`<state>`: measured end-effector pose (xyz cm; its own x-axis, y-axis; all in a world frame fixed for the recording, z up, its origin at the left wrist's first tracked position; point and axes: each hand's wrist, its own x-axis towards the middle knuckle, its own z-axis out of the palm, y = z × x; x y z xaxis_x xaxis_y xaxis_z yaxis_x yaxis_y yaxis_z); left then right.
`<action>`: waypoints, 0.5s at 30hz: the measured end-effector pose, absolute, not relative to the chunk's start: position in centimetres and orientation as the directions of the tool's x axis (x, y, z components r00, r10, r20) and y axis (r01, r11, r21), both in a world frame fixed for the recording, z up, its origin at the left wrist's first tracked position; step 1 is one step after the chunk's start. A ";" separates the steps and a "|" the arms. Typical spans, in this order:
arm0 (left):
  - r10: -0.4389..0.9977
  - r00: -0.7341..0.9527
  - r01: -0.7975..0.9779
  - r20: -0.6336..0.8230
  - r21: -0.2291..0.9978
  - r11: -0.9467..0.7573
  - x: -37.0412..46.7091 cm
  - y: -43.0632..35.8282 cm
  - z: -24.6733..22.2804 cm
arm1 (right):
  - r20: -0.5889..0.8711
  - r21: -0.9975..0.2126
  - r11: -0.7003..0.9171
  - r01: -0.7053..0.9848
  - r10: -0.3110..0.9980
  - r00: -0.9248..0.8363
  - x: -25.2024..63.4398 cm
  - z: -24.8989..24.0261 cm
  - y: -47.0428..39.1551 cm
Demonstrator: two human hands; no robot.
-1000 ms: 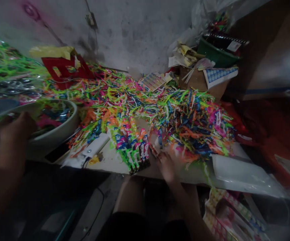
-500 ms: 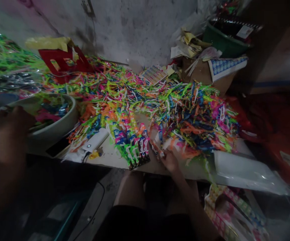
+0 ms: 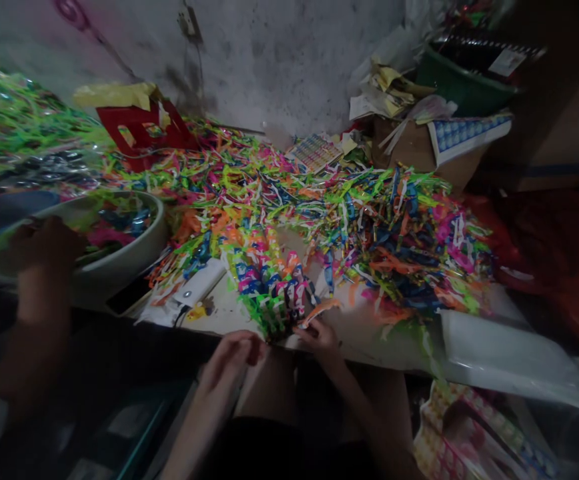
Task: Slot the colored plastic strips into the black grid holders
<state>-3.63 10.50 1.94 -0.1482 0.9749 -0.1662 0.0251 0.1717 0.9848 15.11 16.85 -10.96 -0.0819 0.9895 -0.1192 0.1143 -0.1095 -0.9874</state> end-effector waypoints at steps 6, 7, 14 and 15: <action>0.959 0.073 0.403 -0.272 0.888 0.222 -2.0 11.8 -5.2 | 0.127 -0.883 0.134 0.449 0.991 -0.045 14.2 -12.0 16.7; 0.951 0.090 0.449 -0.296 0.864 0.226 -1.8 11.8 -6.1 | 0.184 -0.845 0.192 0.499 0.981 -0.066 14.3 -12.0 16.7; 0.957 0.126 0.705 -0.263 0.702 0.101 -0.6 12.3 -8.8 | 0.225 -0.616 0.337 0.712 0.942 -0.251 13.7 -12.1 17.3; 0.961 0.139 0.693 -0.241 0.716 0.079 -0.6 12.4 -8.8 | 0.206 -0.601 0.333 0.727 0.943 -0.262 13.6 -12.1 17.4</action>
<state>-0.63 12.38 -8.85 0.1395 0.9605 -0.2407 0.6935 0.0788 0.7161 13.64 17.40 -12.08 -0.2620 0.9428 0.2059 0.7267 0.3332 -0.6008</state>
